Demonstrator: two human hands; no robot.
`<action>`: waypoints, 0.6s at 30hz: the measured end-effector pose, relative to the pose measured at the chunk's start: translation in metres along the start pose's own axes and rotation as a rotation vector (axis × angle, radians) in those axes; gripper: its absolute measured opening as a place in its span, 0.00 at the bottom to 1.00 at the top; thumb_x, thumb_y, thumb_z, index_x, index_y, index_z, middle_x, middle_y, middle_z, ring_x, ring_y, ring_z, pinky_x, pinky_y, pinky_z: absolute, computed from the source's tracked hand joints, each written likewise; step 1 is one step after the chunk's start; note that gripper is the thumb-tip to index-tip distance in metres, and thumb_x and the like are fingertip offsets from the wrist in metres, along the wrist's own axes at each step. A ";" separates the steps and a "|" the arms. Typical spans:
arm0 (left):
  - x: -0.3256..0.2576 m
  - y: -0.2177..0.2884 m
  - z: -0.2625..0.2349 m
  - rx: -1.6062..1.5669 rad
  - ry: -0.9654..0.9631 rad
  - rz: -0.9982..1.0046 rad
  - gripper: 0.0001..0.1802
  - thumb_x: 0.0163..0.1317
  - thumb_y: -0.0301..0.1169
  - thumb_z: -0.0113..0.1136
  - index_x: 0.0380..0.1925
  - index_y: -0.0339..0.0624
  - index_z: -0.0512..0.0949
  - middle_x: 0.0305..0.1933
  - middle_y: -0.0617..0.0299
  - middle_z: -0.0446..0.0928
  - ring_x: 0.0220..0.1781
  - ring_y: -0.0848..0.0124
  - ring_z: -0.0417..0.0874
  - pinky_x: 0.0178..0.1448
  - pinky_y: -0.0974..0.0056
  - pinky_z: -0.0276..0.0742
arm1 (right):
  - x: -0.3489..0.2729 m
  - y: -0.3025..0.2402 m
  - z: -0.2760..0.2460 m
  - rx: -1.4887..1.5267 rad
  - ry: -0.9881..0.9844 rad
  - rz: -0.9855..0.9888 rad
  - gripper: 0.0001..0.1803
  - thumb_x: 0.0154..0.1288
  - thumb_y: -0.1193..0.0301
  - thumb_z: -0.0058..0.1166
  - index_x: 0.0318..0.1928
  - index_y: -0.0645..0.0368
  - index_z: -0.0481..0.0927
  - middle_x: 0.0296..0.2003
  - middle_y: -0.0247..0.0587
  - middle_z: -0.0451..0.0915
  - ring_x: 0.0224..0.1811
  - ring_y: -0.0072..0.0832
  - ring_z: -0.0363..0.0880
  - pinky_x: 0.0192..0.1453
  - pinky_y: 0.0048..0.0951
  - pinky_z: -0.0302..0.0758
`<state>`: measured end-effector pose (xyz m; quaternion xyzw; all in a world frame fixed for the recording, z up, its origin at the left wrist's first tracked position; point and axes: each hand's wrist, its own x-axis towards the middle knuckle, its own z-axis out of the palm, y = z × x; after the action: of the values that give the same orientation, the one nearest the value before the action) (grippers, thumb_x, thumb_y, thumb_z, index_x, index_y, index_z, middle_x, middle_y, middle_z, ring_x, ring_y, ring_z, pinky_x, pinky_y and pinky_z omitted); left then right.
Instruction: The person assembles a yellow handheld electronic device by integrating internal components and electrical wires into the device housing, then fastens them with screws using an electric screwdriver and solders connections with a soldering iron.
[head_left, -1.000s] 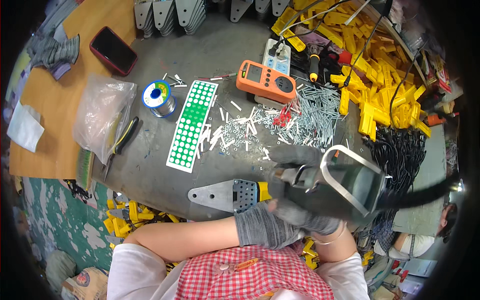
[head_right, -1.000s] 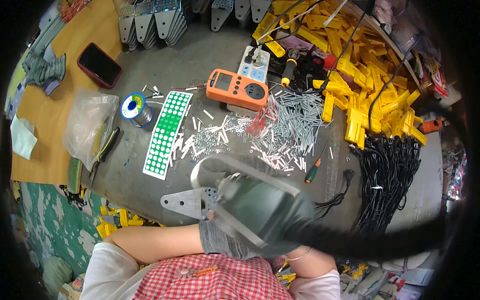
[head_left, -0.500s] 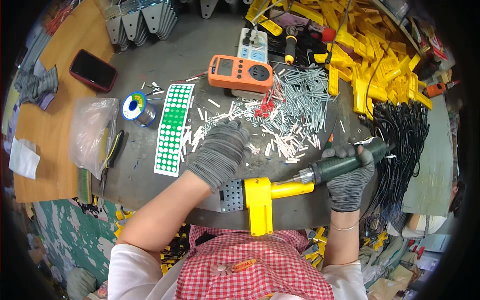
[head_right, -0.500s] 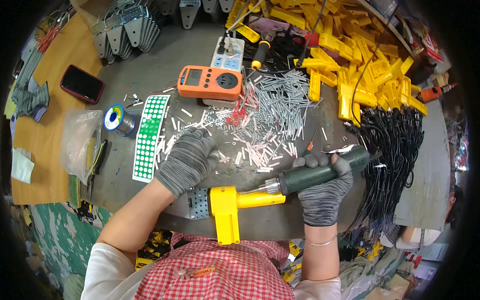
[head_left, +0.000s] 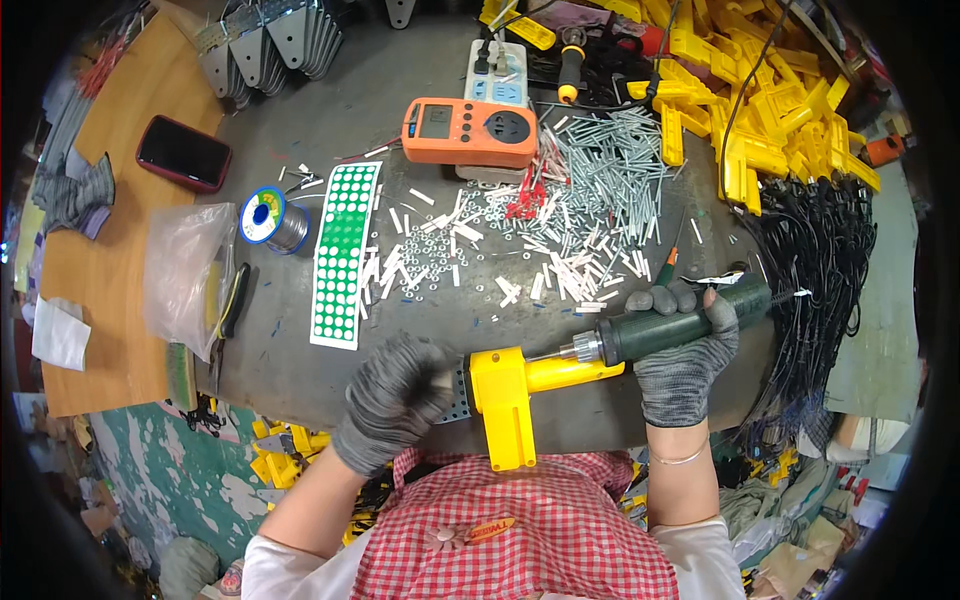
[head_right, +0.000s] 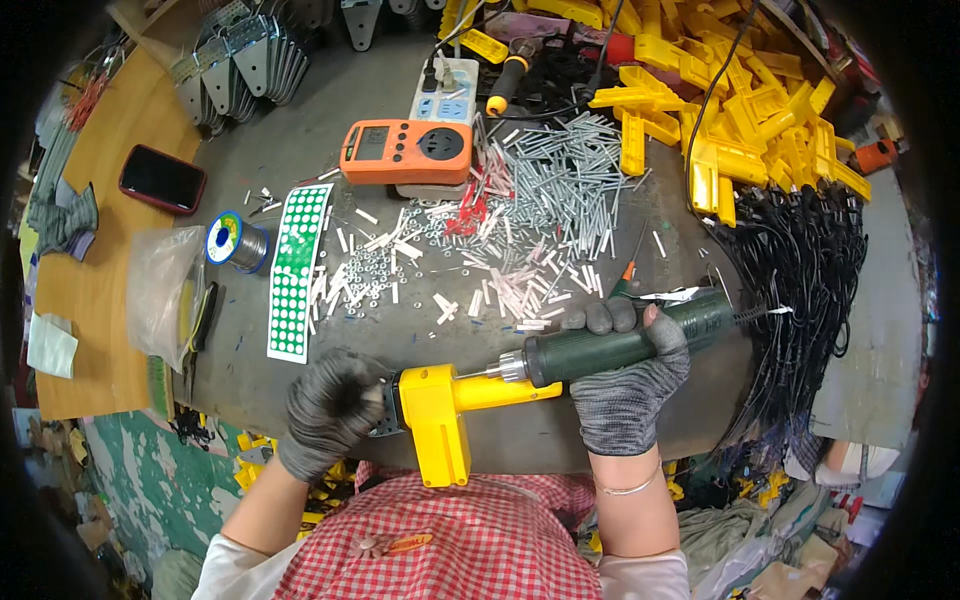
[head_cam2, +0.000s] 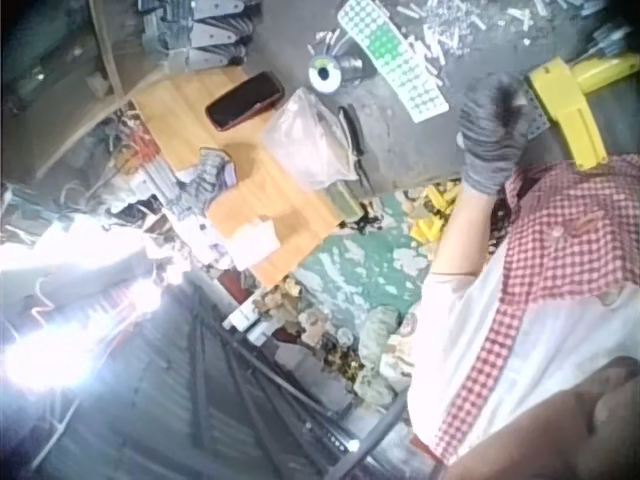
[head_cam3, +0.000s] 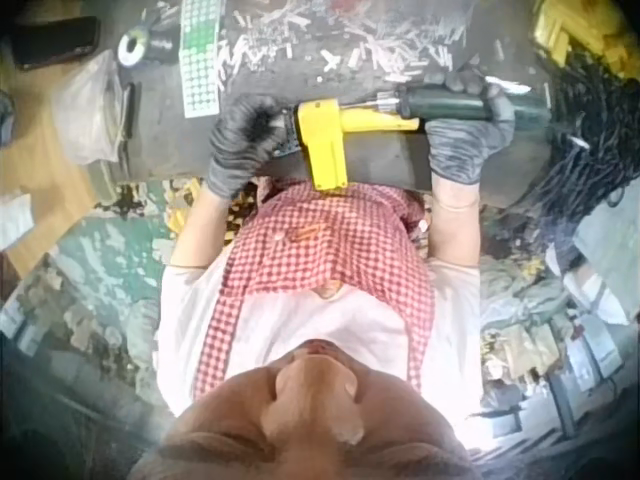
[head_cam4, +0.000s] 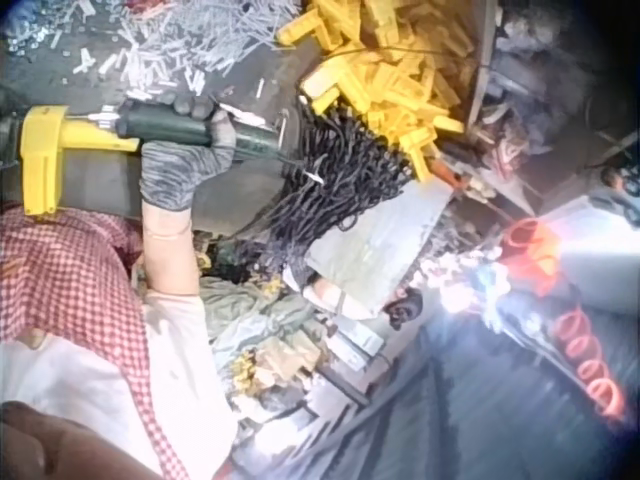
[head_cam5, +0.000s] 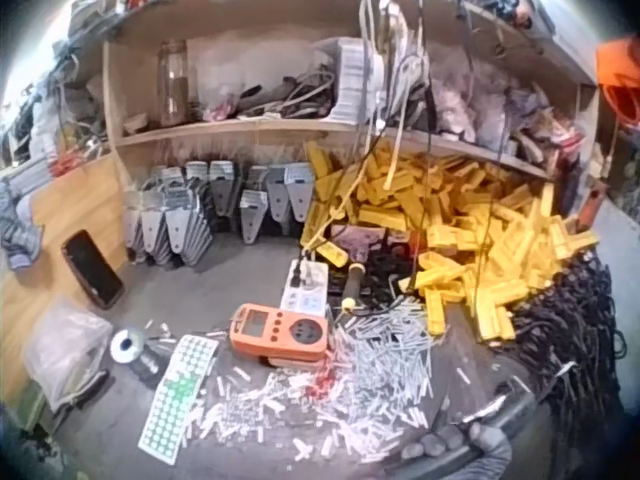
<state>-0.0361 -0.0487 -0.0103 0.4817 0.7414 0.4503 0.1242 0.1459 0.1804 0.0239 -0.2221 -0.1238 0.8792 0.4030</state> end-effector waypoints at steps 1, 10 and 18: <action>-0.006 -0.002 0.003 -0.032 0.075 0.107 0.12 0.52 0.20 0.66 0.36 0.45 0.77 0.32 0.59 0.77 0.31 0.62 0.80 0.36 0.63 0.77 | 0.000 0.002 0.002 0.004 -0.003 0.013 0.08 0.58 0.68 0.59 0.34 0.55 0.75 0.26 0.29 0.71 0.32 0.27 0.71 0.51 0.39 0.71; -0.002 -0.006 -0.001 -0.091 -0.029 0.120 0.13 0.49 0.20 0.68 0.31 0.45 0.75 0.30 0.60 0.77 0.31 0.63 0.79 0.36 0.63 0.75 | 0.001 0.006 -0.001 -0.028 -0.089 -0.004 0.08 0.57 0.68 0.60 0.30 0.52 0.73 0.25 0.27 0.68 0.31 0.26 0.68 0.51 0.39 0.70; 0.000 -0.002 -0.004 -0.087 -0.053 0.042 0.13 0.49 0.20 0.69 0.31 0.45 0.75 0.31 0.61 0.76 0.32 0.64 0.78 0.37 0.63 0.75 | -0.002 0.008 0.002 -0.050 -0.124 -0.030 0.08 0.57 0.68 0.60 0.29 0.51 0.73 0.25 0.26 0.69 0.32 0.25 0.68 0.51 0.39 0.70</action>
<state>-0.0395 -0.0513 -0.0102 0.5032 0.7072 0.4718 0.1550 0.1410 0.1738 0.0234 -0.1755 -0.1735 0.8817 0.4020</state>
